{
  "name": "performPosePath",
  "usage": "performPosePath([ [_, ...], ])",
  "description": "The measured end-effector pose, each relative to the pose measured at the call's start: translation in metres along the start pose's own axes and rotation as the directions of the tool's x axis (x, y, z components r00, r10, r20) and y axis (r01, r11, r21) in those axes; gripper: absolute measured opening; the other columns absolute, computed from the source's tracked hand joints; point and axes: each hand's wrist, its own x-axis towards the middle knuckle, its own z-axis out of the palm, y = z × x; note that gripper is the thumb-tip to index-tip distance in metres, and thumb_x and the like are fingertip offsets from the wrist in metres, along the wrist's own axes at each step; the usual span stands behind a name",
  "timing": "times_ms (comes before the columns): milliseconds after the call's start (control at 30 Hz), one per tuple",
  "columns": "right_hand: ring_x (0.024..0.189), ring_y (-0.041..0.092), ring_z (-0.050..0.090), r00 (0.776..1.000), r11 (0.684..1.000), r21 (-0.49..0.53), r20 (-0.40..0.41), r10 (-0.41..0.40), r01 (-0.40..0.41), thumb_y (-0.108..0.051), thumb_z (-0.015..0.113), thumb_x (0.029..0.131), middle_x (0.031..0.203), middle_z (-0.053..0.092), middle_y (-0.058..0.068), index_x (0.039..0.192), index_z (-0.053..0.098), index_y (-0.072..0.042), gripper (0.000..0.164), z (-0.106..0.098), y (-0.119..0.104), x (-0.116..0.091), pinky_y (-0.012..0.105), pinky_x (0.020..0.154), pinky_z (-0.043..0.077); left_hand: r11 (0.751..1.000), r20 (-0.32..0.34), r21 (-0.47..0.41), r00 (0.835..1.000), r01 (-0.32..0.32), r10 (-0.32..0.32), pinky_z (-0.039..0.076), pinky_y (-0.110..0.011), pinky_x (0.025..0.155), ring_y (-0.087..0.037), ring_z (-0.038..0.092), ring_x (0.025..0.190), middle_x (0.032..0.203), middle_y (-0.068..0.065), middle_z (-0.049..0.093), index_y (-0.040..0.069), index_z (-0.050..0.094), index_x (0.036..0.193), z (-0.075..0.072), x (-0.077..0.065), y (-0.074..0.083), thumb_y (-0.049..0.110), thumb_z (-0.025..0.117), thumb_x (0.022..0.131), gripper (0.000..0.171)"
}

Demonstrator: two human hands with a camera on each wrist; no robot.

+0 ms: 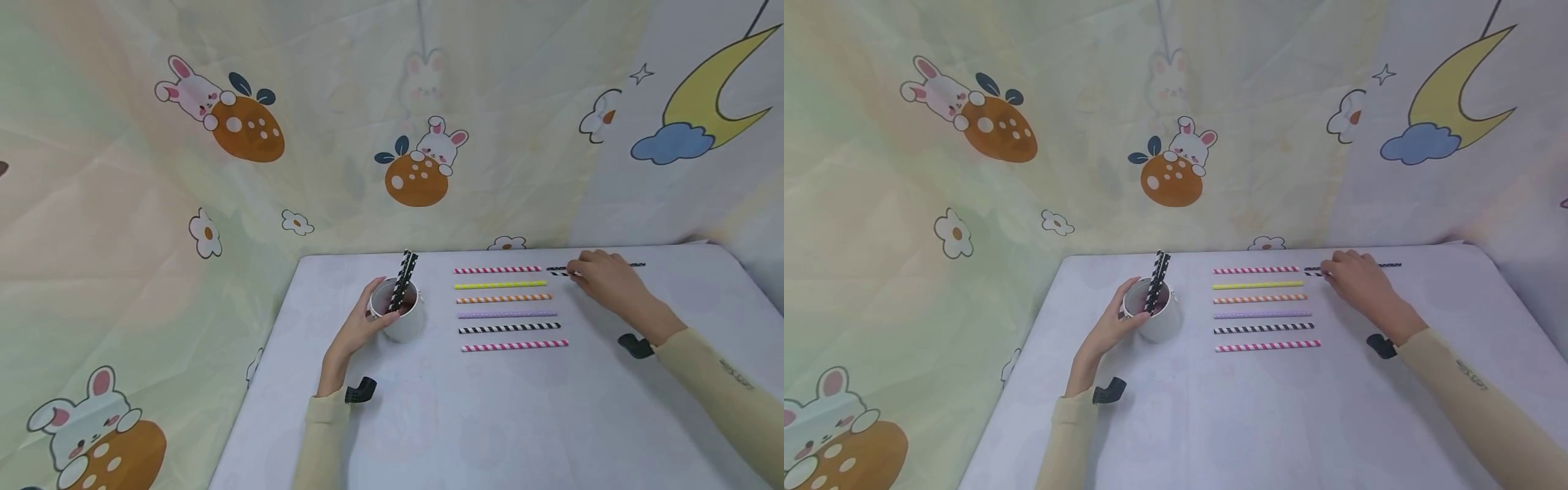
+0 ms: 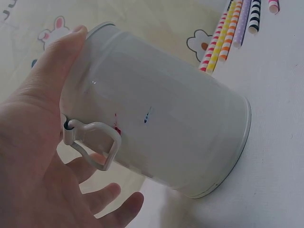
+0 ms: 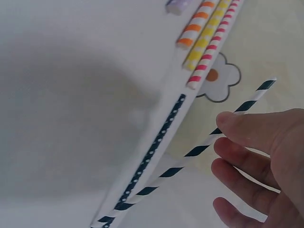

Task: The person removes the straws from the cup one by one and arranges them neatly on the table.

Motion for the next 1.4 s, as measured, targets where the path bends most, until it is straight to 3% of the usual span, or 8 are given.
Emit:
performPosePath([
  [200, 0.089, 0.038, 0.063, 1.0, 1.0, 0.002, 0.013, 0.0, 0.0, -0.003, 0.076, 0.085, 0.094, 0.068, 0.017, 0.102, 0.074, -0.003, 0.016, 0.013, 0.013, 0.001, 0.057, 0.077, 0.049, 1.0, -0.009, 0.014, 1.0, -0.012, 0.013, 0.029, -0.059, 0.118, -0.028, 0.037, 0.144, 0.157, -0.003, 0.037, 0.045, 0.03, 0.152, 0.0, -0.001, -0.001, 0.039, 0.078, 0.087, 0.081],
  [567, 0.095, 0.04, 0.062, 0.993, 0.999, -0.01, 0.109, 0.041, -0.04, 0.0, 0.068, 0.091, 0.099, 0.068, 0.018, 0.106, 0.074, -0.002, 0.016, 0.035, 0.027, 0.007, 0.058, 0.082, 0.048, 1.0, -0.016, 0.022, 1.0, -0.009, 0.009, 0.03, -0.058, 0.117, -0.027, 0.038, 0.143, 0.157, -0.002, 0.037, 0.047, 0.03, 0.151, -0.001, -0.002, -0.002, 0.038, 0.078, 0.087, 0.08],
  [833, 0.093, 0.04, 0.062, 0.99, 0.999, -0.026, 0.134, 0.044, -0.041, -0.002, 0.069, 0.091, 0.097, 0.068, 0.017, 0.104, 0.074, -0.002, 0.015, 0.037, 0.032, 0.012, 0.06, 0.081, 0.048, 1.0, -0.004, 0.023, 1.0, 0.011, -0.01, 0.027, -0.064, 0.117, -0.028, 0.032, 0.148, 0.159, -0.002, 0.033, 0.046, 0.028, 0.153, -0.001, 0.0, -0.001, 0.039, 0.077, 0.088, 0.081],
  [1067, 0.095, 0.04, 0.062, 0.985, 0.998, -0.018, 0.165, 0.057, -0.054, -0.002, 0.07, 0.09, 0.098, 0.067, 0.017, 0.106, 0.074, -0.003, 0.016, 0.035, 0.032, 0.014, 0.062, 0.084, 0.048, 0.999, 0.027, 0.012, 0.999, 0.038, -0.039, 0.025, -0.062, 0.119, -0.03, 0.026, 0.151, 0.164, -0.008, 0.026, 0.037, 0.021, 0.158, -0.001, 0.002, 0.001, 0.033, 0.074, 0.091, 0.086],
  [1400, 0.094, 0.041, 0.063, 0.986, 0.999, -0.005, 0.165, 0.039, -0.039, -0.001, 0.07, 0.09, 0.097, 0.069, 0.018, 0.107, 0.074, -0.001, 0.018, 0.031, 0.031, 0.011, 0.061, 0.082, 0.049, 1.0, 0.005, -0.004, 1.0, -0.002, 0.002, 0.029, -0.06, 0.117, -0.029, 0.037, 0.143, 0.155, -0.006, 0.038, 0.044, 0.029, 0.153, -0.001, -0.001, 0.004, 0.035, 0.078, 0.087, 0.082],
])
